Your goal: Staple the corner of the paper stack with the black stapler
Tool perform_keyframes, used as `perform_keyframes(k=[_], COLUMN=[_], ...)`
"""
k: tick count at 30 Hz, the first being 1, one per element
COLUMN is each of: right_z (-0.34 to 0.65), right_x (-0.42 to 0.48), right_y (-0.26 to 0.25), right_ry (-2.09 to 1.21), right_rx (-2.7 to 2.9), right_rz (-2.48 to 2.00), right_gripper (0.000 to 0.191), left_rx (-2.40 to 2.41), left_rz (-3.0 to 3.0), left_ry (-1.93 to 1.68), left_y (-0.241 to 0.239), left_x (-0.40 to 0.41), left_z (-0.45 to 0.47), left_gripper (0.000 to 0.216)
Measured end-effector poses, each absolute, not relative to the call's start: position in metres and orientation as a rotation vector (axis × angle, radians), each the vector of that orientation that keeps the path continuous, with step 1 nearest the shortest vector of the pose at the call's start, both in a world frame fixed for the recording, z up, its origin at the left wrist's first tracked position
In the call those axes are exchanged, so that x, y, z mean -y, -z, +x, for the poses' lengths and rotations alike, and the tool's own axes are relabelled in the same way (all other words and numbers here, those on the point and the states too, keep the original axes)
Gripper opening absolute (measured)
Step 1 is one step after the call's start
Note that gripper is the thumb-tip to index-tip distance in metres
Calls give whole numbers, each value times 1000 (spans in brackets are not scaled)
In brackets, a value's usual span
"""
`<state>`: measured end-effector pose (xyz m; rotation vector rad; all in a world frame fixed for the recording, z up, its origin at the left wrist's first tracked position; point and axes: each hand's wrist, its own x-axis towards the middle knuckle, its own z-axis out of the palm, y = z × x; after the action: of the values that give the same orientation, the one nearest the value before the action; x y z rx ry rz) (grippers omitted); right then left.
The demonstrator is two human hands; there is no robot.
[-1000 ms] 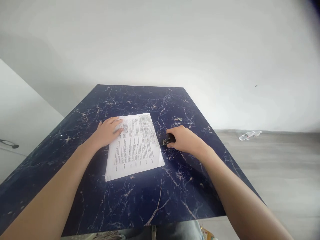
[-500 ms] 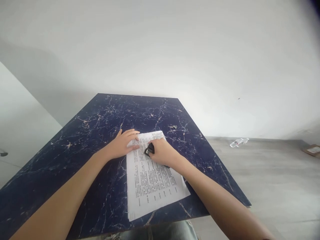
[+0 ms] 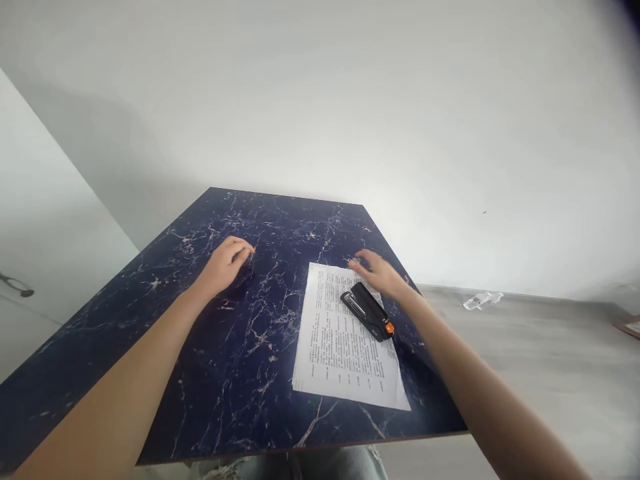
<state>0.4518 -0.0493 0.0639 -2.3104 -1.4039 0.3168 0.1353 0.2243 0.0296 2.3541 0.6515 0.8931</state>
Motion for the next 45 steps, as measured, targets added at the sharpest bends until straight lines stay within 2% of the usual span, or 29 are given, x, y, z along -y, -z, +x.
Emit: perform_keyframes(k=[4,6,8,11,15,19,24,28,32,36,41,45], right_z=[444,431,414,381,324,263,223,227,232,230,239,237], right_x=[14,0,-15,-47,-104,-161,-196,-171,-118,-82,-68,-65], right_y=[-22,-8,-3,-7,-17,-22,-27,-43,-57,-56,-54,-47], right_ry=[-411,-334,-315,-355,-397,-439,-459,-365,-473,-505,-489,-434], right_rx=[1578,1580,1627,1751,1811,2028,2190,1939,1919,2106,2059,1985], right_rz=[-2595,-2656,-2623,-2515,-2419,-2150,-1886,-1713,-1533,-1627,-1710,-1758], right_gripper=[109,109,102,100,112,98,78,54,43,46,27,18], left_rx=[-838,-818,-779,-723,-594,-438,-332,-398,-404,-387,-450,-689], left_rz=[1611,1219,985,849,1015,1066,919,915,892,899,1037,1463], left_ry=[-1230,-1329,-1382,-1442,-1571,-1679,-1582,-1577,-1550,-1485,-1390,-1377], left_y=[-27,-28,-31,-37,-41,-43,-45,-47,-47,-46,-45,-38], left_x=[-259,-275,-287,-298,-302,-298,-293,-291,-289,-289,-286,-272], left_z=[113,98,81,53,20,8,17,25,31,37,56,84], left_gripper=[29,24,21,23,30,30,41,40,38,37,31,24])
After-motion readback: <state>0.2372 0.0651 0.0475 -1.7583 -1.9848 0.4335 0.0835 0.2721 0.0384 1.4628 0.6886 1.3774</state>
